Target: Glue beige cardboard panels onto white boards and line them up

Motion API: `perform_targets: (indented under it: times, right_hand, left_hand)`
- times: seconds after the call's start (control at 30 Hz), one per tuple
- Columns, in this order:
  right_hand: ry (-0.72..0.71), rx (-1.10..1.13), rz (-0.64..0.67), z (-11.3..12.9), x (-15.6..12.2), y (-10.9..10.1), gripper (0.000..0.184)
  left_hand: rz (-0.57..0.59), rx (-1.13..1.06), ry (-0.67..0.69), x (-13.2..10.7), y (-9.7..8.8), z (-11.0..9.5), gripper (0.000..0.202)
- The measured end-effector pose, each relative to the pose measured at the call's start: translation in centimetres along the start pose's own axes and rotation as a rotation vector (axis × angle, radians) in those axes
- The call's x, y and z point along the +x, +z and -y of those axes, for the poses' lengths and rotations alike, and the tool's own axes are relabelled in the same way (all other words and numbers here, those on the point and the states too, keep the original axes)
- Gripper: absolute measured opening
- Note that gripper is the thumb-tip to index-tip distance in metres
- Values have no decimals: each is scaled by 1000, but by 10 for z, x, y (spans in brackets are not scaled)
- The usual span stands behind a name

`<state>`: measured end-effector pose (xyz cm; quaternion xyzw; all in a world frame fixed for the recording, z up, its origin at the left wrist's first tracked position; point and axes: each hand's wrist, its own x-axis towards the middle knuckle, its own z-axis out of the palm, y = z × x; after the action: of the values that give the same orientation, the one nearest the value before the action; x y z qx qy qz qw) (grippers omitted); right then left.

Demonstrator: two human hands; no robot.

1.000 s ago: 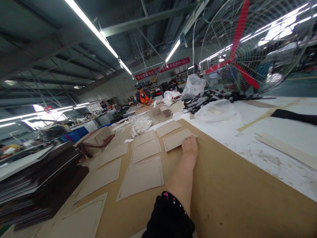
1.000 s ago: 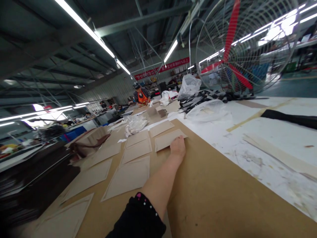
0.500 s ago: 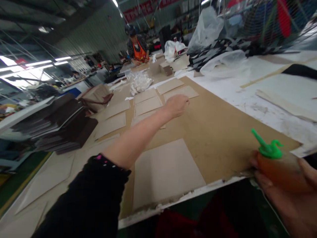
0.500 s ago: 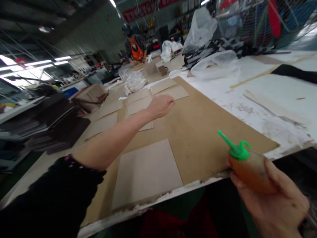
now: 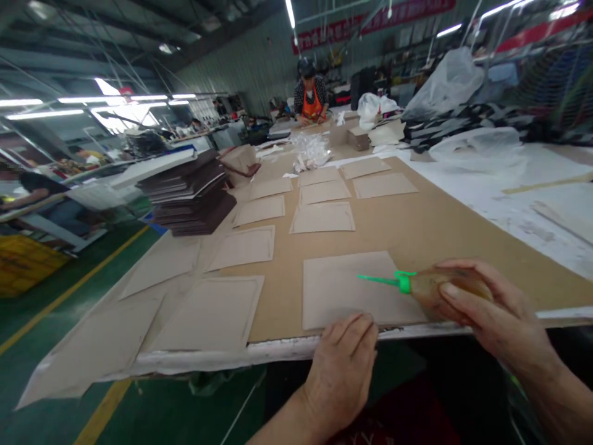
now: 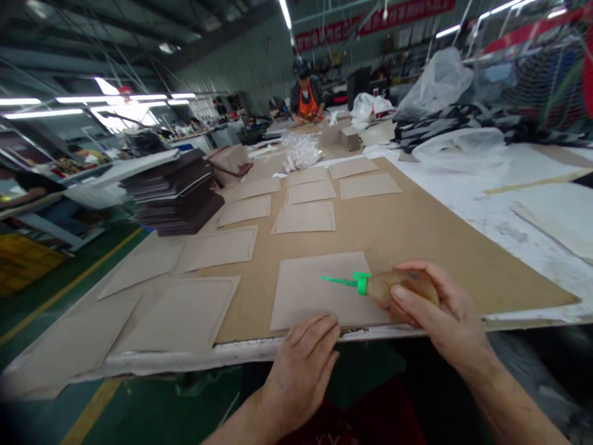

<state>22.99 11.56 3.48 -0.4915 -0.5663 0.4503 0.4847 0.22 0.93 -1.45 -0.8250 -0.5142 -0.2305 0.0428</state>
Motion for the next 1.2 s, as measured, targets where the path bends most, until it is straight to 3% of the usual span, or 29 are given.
perform_targets:
  times: [0.17, 0.37, 0.67, 0.83, 1.1, 1.2]
  right_hand:
    - [-311, -391, 341, 20, 5, 32, 34]
    - [-519, -506, 667, 41, 6, 68, 14]
    - [-611, -606, 808, 56, 15, 88, 10]
    - [-595, -681, 872, 73, 22, 96, 12]
    - [-685, -918, 739, 78, 47, 120, 15]
    - [-665, -894, 775, 82, 48, 119, 14]
  left_hand:
    - [-117, 17, -46, -9, 23, 3, 35]
    - [-215, 64, -34, -13, 36, 5, 38]
    - [-215, 133, -11, -16, 43, 7, 41]
    - [-251, 122, -11, -16, 44, 7, 39]
    - [-263, 74, 12, -11, 39, 8, 33]
    - [-265, 71, 7, -11, 39, 8, 33]
